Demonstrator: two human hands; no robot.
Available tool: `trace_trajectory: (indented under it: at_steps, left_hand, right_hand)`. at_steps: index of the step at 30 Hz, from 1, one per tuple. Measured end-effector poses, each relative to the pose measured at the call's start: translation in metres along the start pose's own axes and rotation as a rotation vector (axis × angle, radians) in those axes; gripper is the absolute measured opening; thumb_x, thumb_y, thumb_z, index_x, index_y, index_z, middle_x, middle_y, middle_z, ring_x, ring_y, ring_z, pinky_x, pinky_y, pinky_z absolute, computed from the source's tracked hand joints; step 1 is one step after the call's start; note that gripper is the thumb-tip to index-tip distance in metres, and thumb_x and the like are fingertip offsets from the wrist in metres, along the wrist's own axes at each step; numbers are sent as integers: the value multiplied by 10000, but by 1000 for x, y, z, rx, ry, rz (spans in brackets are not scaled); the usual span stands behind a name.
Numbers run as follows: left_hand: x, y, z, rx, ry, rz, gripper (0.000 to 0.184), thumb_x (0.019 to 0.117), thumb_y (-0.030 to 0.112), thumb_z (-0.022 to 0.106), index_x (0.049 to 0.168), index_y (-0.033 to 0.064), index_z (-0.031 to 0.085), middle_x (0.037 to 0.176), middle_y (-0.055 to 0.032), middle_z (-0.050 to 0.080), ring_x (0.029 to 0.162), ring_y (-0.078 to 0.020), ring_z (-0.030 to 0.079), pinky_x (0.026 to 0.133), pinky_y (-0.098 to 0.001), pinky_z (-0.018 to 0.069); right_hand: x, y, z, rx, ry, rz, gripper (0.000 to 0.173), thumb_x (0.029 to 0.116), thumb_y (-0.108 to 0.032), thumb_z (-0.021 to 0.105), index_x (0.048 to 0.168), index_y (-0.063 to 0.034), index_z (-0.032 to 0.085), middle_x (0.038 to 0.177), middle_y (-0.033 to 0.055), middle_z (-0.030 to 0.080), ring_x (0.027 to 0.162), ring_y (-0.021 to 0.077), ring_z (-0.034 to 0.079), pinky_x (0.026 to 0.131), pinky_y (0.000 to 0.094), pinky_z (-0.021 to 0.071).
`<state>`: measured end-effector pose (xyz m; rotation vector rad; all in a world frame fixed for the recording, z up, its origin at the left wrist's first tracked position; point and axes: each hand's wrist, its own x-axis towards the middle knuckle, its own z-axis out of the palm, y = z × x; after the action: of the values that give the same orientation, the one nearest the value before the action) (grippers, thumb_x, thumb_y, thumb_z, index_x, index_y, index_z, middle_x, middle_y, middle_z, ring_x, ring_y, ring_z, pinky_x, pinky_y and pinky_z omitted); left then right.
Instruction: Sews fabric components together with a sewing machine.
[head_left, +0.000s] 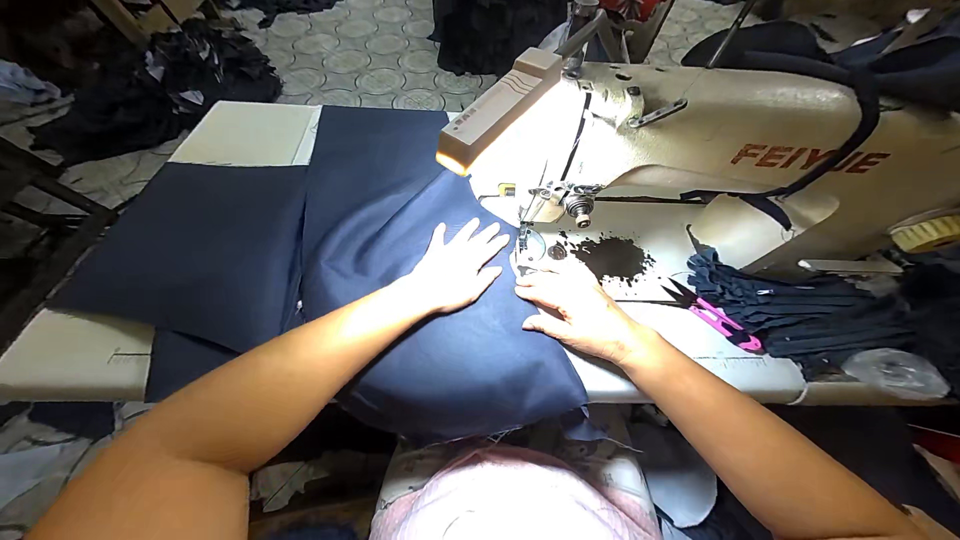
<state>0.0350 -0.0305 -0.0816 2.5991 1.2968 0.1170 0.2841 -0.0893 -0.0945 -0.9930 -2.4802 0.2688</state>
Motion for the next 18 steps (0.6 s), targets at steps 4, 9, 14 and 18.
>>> trace_trajectory:
  at_steps: [4,9,14,18]
  left_hand:
    - [25,-20,-8,4,-21,177,575,1086,430,314,1609,198,371,1679,-21,328,1580,-306,203,1174,-759,91]
    - [46,-30,-15,24,-32,323,553,1087,410,338,1551,133,457,1636,-67,401,1562,-319,255,1168,-755,123]
    - [56,-33,-16,36,-43,364,554,1084,427,325,1494,111,520,1592,-103,455,1555,-335,270,1176,-749,112]
    - [60,-32,-18,47,-57,362,560,1085,434,315,1472,98,541,1573,-116,473,1551,-337,276,1183,-739,109]
  right_hand:
    - [7,-12,2,-67,-7,130,506,953,-524,588,1216,-128,763,1320,34,700,1337,301,550,1137,568,342]
    - [10,-18,8,-71,37,219,513,963,-505,591,1230,-97,751,1329,69,691,1319,304,567,1137,571,350]
    - [14,-21,9,-109,37,250,488,956,-479,613,1206,-85,755,1290,80,703,1286,299,585,1108,556,383]
    - [15,-20,10,-138,51,247,492,948,-494,618,1185,-88,764,1268,72,714,1252,270,607,1087,508,411]
